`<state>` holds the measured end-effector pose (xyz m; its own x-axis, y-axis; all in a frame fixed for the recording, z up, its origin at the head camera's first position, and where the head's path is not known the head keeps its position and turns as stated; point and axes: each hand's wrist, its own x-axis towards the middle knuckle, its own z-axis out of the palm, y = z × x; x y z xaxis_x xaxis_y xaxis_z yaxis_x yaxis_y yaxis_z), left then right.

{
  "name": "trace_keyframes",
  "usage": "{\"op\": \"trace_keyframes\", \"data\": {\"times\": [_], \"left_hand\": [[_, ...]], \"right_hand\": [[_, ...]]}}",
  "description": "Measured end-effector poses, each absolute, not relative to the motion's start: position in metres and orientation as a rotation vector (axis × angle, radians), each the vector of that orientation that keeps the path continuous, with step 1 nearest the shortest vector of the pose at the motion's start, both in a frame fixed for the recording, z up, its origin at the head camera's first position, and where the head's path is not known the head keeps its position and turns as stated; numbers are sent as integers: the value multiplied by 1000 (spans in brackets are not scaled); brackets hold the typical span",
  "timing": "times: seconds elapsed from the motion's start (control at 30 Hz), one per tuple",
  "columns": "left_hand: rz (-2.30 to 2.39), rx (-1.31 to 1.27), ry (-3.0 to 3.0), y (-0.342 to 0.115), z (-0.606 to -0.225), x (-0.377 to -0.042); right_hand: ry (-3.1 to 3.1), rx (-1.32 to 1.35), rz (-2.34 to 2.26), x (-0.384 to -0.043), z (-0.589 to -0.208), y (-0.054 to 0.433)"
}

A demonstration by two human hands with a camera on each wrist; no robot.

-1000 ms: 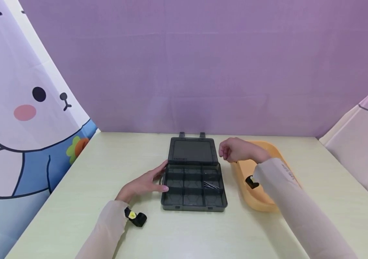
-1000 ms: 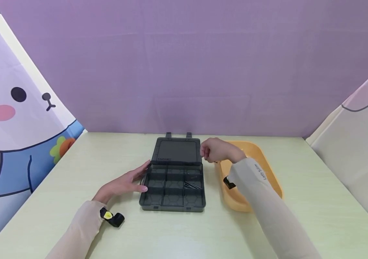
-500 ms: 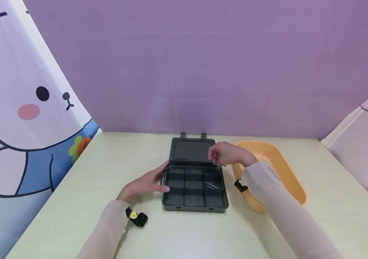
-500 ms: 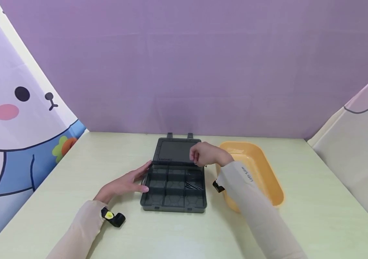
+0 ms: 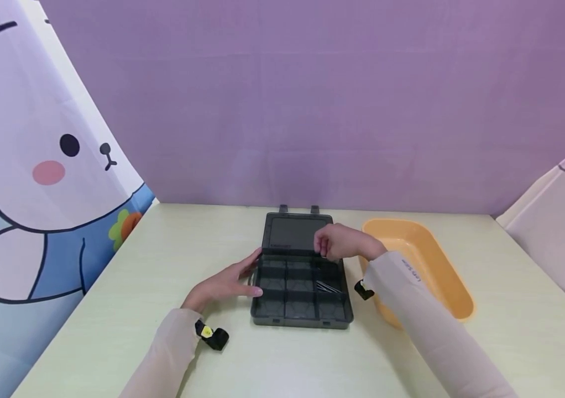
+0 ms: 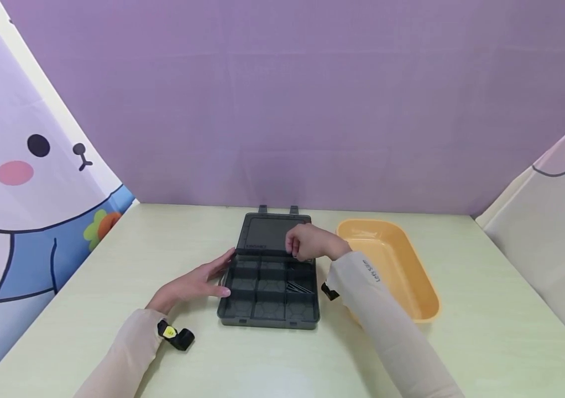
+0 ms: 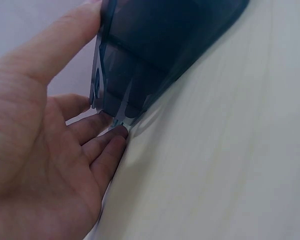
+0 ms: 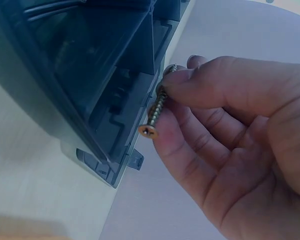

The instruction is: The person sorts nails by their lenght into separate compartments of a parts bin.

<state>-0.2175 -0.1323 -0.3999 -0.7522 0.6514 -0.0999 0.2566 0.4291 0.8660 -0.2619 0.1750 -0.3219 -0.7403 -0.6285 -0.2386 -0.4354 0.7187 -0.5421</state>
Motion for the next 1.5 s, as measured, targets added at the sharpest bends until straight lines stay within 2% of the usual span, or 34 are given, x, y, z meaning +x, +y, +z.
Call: {"op": "trace_keyframes", "data": {"times": [0.77, 1.13, 1.5], "left_hand": [[1266, 741, 2266, -132, -401, -216], [1258, 739, 2281, -133, -401, -217], [1277, 747, 2261, -134, -403, -218]], "right_hand": [[2541, -826, -620, -260, -317, 183], [2605, -831, -560, -259, -302, 207], [2674, -843, -522, -256, -304, 248]]}}
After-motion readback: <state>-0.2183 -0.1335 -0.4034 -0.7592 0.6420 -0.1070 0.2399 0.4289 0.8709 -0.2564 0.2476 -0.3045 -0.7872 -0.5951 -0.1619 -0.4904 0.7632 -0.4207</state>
